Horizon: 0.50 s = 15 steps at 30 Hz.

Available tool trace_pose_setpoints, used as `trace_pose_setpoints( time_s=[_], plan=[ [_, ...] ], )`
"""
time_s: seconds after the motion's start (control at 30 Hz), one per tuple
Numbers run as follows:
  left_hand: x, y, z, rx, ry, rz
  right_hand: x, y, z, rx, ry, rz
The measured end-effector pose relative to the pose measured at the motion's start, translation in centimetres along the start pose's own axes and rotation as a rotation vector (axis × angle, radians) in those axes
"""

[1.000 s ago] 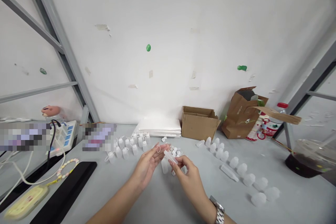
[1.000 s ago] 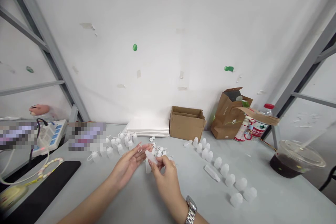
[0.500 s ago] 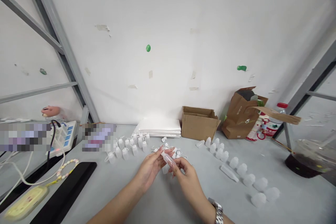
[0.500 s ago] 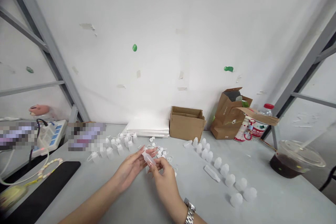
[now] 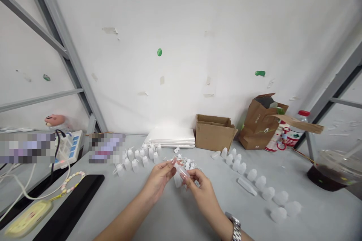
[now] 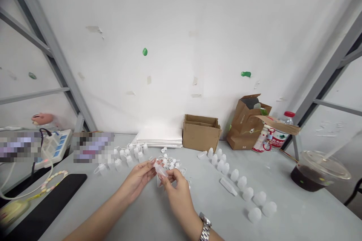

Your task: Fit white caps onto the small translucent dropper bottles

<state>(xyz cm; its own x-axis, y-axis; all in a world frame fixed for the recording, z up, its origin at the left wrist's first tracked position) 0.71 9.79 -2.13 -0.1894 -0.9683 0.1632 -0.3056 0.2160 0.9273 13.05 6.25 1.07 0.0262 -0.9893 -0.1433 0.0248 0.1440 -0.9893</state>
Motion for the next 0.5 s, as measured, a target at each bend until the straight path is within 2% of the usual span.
trace_pose_setpoints(
  time_s=[0.33, 0.5],
  plan=[
    [0.8, 1.7, -1.2, -0.132, -0.038, -0.077, 0.1, -0.7, 0.6, 0.119, 0.053, 0.031],
    [0.7, 2.0, -0.2, -0.11, 0.04, -0.109, 0.0, -0.7, 0.9, 0.154, 0.075, 0.039]
  ],
)
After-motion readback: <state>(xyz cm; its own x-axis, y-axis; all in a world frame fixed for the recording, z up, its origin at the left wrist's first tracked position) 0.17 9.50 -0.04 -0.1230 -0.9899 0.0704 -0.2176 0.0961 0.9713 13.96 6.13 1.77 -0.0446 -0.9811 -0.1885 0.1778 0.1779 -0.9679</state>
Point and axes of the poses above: each hand's wrist, its own x-axis away from the middle knuckle, its own z-axis out of the back of the hand, y = z × x, the point moved 10 cm from there along -x, towards the middle knuckle, and after that the axes turned 8 degrees about -x, right-handed, at the moved point
